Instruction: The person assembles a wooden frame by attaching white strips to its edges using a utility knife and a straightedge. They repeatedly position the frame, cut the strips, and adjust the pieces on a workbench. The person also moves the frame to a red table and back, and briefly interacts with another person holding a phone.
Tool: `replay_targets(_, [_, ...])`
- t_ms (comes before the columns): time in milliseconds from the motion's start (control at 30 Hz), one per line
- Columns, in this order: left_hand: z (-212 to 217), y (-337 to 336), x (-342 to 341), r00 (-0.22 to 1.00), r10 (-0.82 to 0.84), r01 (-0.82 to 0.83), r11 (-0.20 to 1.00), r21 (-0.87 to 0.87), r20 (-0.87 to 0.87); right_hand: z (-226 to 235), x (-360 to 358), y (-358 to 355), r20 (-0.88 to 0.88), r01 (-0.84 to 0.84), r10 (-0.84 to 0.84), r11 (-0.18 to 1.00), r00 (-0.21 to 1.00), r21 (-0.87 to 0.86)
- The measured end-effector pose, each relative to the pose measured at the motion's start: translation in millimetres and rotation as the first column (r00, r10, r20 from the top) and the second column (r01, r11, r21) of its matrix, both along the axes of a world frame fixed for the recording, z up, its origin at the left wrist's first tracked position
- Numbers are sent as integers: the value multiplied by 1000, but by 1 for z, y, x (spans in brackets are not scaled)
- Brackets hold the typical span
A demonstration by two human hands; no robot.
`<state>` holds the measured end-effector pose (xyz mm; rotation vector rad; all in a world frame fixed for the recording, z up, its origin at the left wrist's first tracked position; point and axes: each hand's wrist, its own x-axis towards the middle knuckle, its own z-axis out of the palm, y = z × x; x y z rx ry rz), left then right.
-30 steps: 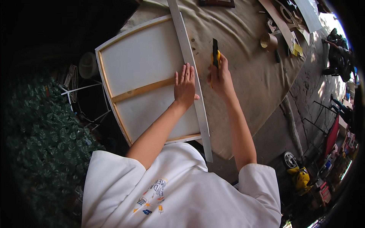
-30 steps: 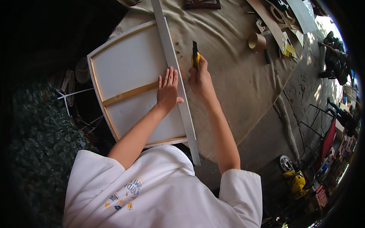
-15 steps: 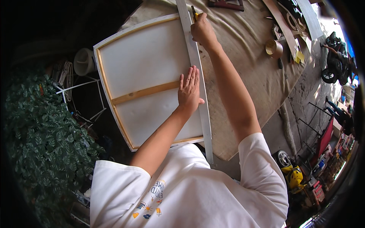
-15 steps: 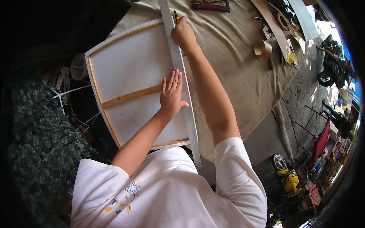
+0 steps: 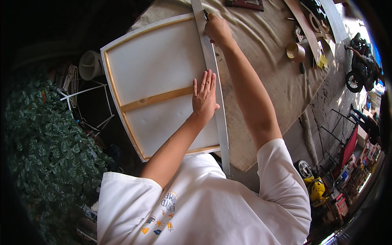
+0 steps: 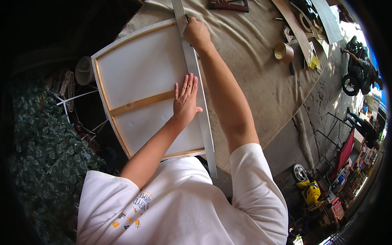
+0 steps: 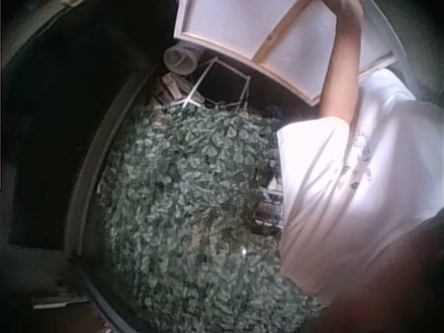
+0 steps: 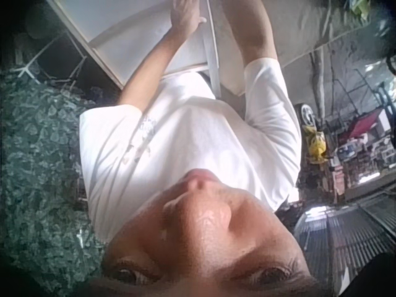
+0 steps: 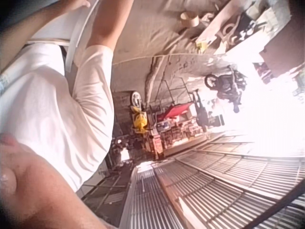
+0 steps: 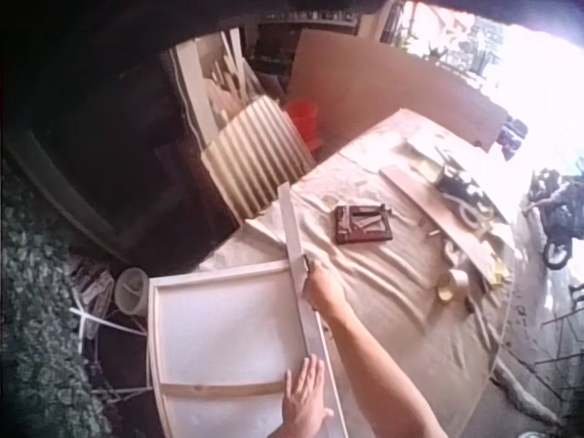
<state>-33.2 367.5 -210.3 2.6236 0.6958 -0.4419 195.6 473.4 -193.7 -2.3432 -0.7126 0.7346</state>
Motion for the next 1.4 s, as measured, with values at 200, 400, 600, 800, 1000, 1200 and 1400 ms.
replay_targets(200, [-1, 3, -3, 999, -4, 5, 1000, -22, 53, -5, -3, 0, 43, 23, -24, 1000, 999, 11])
replay_targets(400, [9, 6, -1, 1000, -17, 18, 996, -86, 12, -32, -11, -12, 99, 52, -60, 995, 993, 85])
replay_targets(600, [6, 7, -3, 998, -19, 22, 998, -62, 56, -33, -27, -30, 75, 62, -66, 997, 995, 52])
replay_targets(800, [2, 6, -6, 996, -22, 26, 999, -45, 85, -24, -55, -63, 90, 57, -59, 998, 994, 25])
replay_targets(1000, [6, 10, -3, 991, -117, 120, 992, 38, -67, -16, -93, -107, 80, 107, -107, 994, 991, 2])
replay_targets(1200, [4, 10, -3, 995, -83, 85, 996, 25, -61, -2, -131, -148, 99, 129, -124, 990, 987, -49])
replay_targets(1400, [-6, 10, -5, 998, -60, 61, 998, 9, -27, -4, -170, -203, 141, 77, -76, 997, 987, -4])
